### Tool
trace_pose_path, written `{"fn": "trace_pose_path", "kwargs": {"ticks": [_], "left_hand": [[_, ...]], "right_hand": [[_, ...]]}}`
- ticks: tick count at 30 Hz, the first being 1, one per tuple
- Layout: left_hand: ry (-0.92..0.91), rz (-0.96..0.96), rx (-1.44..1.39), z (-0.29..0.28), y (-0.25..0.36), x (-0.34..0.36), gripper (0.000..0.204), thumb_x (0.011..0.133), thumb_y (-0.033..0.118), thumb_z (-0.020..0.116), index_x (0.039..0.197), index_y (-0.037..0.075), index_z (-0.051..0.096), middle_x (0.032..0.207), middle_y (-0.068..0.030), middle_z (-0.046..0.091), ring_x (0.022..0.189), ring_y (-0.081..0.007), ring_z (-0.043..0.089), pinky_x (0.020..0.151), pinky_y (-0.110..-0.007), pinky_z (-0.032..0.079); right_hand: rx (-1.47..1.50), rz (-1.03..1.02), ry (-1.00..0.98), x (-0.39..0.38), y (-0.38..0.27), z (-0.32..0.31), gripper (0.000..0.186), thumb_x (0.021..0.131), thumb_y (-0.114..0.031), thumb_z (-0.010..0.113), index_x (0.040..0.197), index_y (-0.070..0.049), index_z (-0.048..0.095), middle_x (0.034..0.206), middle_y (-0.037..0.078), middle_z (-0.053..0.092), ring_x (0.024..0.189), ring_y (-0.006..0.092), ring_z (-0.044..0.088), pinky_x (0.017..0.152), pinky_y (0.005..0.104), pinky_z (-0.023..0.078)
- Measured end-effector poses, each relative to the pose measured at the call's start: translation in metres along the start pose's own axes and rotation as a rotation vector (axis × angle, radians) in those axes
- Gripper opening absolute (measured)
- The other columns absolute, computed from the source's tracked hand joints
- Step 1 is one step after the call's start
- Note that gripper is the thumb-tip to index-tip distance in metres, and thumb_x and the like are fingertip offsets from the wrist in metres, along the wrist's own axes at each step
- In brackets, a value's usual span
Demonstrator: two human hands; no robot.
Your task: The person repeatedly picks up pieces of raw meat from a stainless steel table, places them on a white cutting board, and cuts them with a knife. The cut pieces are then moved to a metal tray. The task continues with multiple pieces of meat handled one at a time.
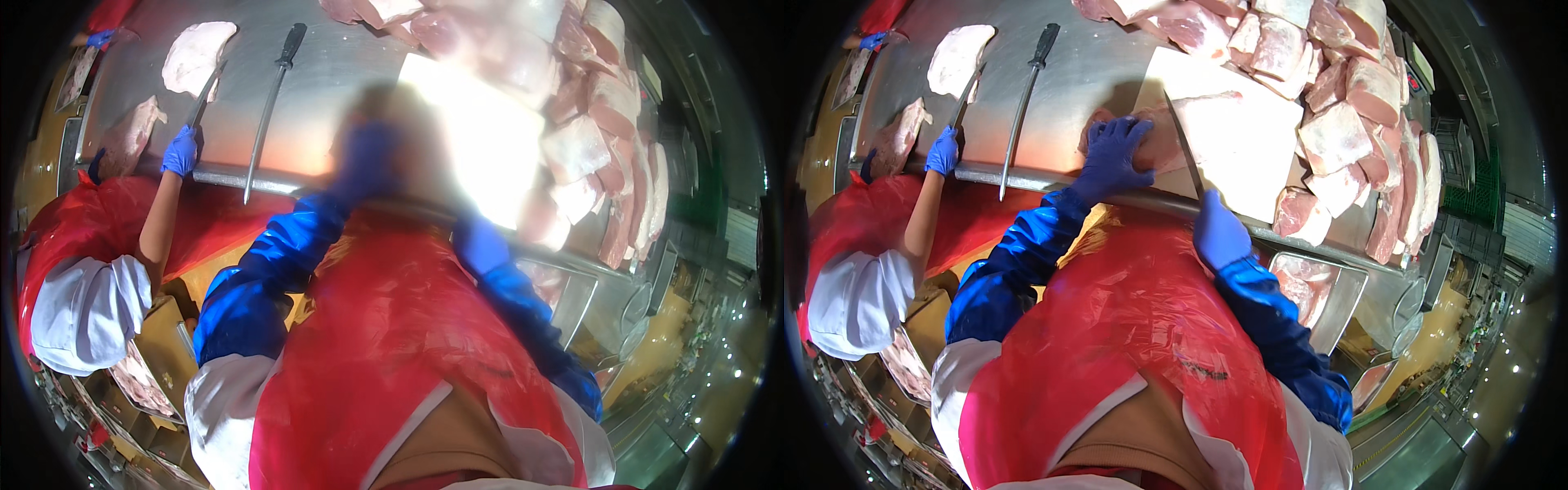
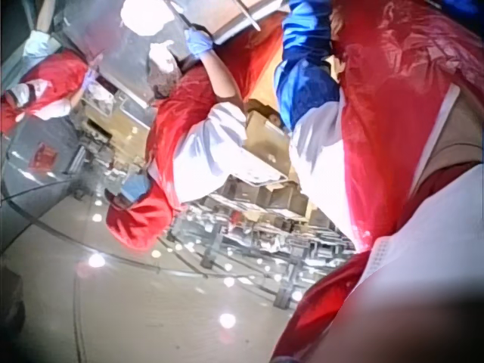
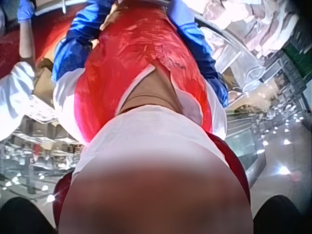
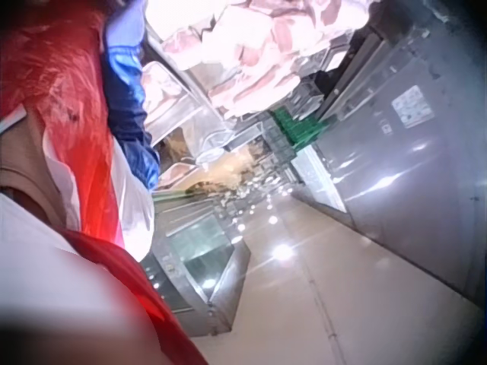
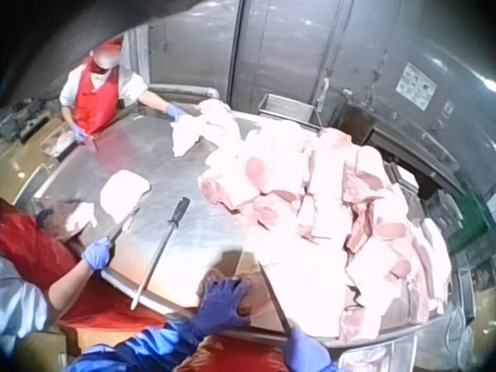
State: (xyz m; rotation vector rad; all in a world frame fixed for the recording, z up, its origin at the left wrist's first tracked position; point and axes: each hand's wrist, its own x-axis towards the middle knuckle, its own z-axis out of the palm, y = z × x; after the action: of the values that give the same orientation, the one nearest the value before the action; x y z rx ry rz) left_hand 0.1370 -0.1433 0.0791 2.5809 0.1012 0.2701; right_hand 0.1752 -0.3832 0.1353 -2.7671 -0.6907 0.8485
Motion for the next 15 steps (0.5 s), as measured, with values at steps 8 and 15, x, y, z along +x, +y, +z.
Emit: {"fn": "trace_pose_path", "kwargs": {"ticks": [8,15], "left_hand": [[0.056,0.044,-0.117,0.022,-0.010,-0.007,0.070,0.063,0.038,0.077,0.124,0.009,0.059,0.119,-0.0177,0.059,0.114,-0.0379,0.056,0.100,-0.057,0.038],[0.133,0.073,-0.030,0.019,-0.011,-0.005,0.090,0.056,0.047,0.082,0.132,0.008,0.053,0.119,-0.0171,0.057,0.114,-0.0338,0.054,0.097,-0.054,0.039]], "right_hand": [[0.138,-0.258,0.183,0.109,0.000,0.030,0.039,0.096,-0.020,0.050,0.132,-0.004,0.048,0.107,0.033,0.065,0.101,0.0484,0.064,0.086,0.0552,0.051],[-0.432,-0.284,0.057,0.069,0.058,0.029,0.051,0.098,-0.015,0.046,0.144,0.006,0.037,0.107,0.030,0.067,0.098,0.0487,0.066,0.084,0.0513,0.054]]}}
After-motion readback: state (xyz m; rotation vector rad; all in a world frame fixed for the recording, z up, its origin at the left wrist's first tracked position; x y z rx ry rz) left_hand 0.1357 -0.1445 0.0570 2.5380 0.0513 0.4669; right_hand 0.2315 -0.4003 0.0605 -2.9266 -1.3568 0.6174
